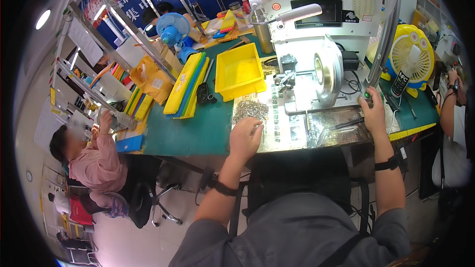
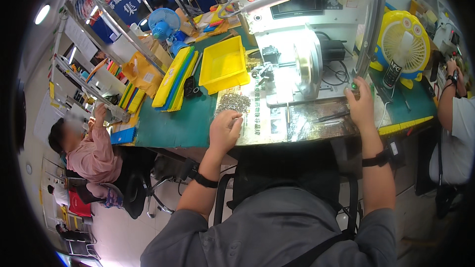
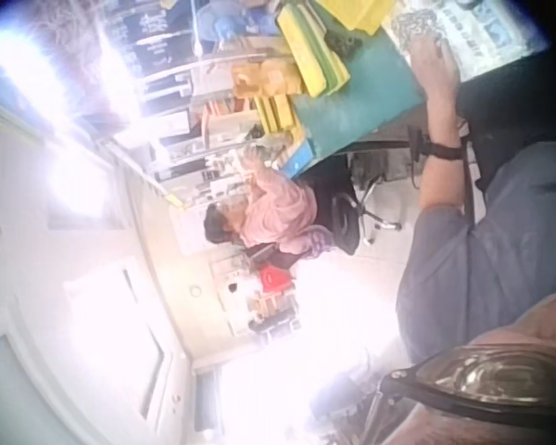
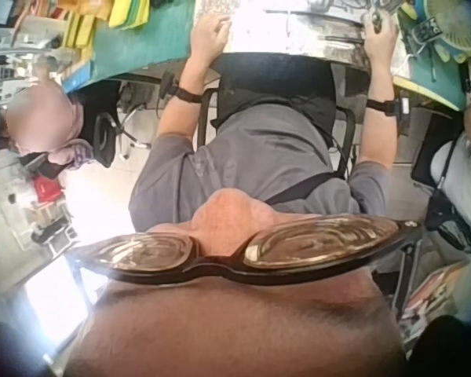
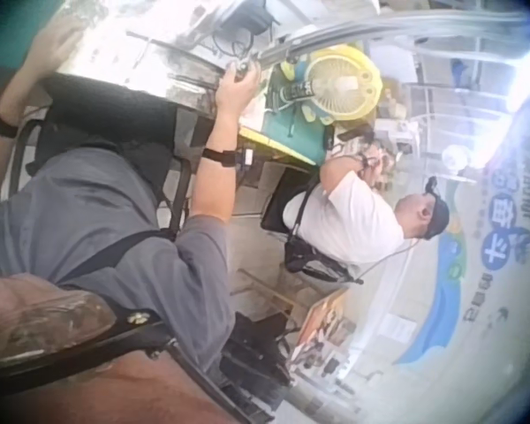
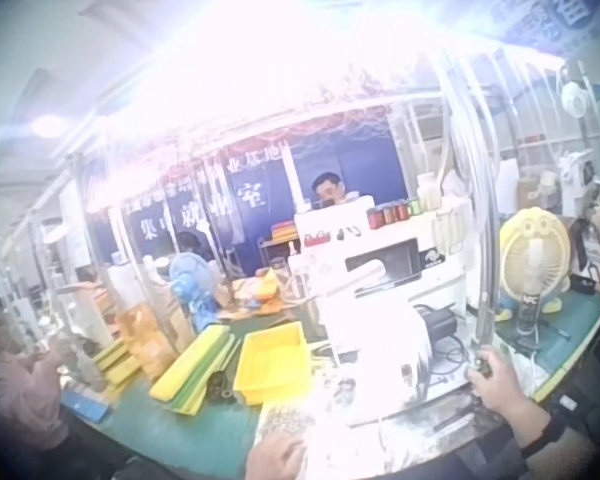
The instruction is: Applying glue to small metal components and assembling them manually.
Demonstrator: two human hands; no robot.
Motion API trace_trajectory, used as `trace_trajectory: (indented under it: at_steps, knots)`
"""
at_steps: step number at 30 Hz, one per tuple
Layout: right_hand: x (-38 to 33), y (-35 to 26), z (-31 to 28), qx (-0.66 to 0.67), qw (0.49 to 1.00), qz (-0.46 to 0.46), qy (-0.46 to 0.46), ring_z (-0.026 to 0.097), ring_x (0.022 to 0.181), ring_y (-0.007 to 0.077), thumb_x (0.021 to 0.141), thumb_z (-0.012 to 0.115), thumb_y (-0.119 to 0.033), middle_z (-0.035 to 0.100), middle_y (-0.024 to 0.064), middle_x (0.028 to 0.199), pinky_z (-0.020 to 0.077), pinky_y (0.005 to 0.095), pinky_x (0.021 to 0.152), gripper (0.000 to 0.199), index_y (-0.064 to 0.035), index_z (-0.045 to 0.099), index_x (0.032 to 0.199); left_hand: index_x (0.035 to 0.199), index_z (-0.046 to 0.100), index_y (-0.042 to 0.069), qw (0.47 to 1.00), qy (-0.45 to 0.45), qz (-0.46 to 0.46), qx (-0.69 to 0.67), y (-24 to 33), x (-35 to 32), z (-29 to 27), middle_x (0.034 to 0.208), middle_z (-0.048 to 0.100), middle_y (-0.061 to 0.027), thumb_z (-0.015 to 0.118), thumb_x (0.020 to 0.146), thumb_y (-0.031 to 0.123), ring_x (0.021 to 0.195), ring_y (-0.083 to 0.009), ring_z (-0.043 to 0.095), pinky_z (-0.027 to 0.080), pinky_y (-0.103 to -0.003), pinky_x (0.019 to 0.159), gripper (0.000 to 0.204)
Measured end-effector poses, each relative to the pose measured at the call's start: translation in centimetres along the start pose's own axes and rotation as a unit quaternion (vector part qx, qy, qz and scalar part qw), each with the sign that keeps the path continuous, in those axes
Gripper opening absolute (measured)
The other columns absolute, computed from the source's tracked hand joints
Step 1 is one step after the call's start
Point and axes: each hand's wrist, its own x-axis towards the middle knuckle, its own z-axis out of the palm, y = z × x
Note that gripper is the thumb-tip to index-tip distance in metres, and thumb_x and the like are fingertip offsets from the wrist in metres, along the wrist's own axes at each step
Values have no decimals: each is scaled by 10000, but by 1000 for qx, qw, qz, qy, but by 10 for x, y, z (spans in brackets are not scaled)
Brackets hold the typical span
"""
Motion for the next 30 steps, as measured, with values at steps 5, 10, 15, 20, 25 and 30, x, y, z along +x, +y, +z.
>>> trace_trajectory:
  at_steps: [5, 10, 15, 20, 25, 30]
  knots:
    - [-1, -4, -2, -15, 1000, -14, -13, 490, 1332, 364, 917, 663, -198, 530, 207, 1421, 374, 409, 1120, 443, 6, 566, 1298, 929, 689, 55, 1000, 15, 6, -24, -3, -1, 1, 952, 689, -123, 708, 855, 122, 886, -322, 655, 526, -395, 775, 101]
    - [-1, -4, -4, -24, 999, -19, -19, 486, 1345, 359, 926, 648, -175, 523, 211, 1432, 360, 400, 1132, 436, 16, 552, 1306, 945, 696, 57, 999, 8, 6, -31, -5, -1, 3, 966, 693, -133, 711, 851, 115, 908, -329, 658, 531, -393, 798, 111]
    - [0, -4, 0, -35, 999, -22, -5, 468, 1355, 366, 920, 660, -195, 513, 208, 1441, 354, 403, 1136, 456, 1, 556, 1319, 937, 696, 37, 1000, 15, 5, -27, -4, 0, 0, 959, 697, -135, 702, 854, 101, 915, -326, 666, 527, -390, 811, 106]
    - [-3, -3, -1, -35, 999, -31, 0, 462, 1358, 371, 917, 669, -198, 504, 215, 1447, 353, 406, 1138, 456, 6, 561, 1311, 936, 698, 48, 1000, 13, 11, -25, -5, -3, 0, 965, 698, -131, 702, 858, 120, 914, -326, 663, 529, -395, 801, 106]
    - [-6, -2, -3, -39, 999, -31, 8, 467, 1350, 377, 899, 685, -179, 506, 216, 1443, 357, 410, 1137, 460, 8, 563, 1302, 931, 691, 44, 999, 14, 14, -32, -3, -4, 1, 948, 693, -133, 690, 865, 114, 897, -327, 664, 526, -391, 795, 96]
    - [-3, 8, -3, -79, 995, -51, 47, 462, 1353, 394, 870, 708, -167, 506, 227, 1439, 359, 437, 1139, 439, -1, 594, 1260, 949, 691, 30, 999, 14, 32, -8, -10, -2, 8, 962, 693, -147, 681, 865, 83, 904, -335, 670, 526, -391, 809, 100]
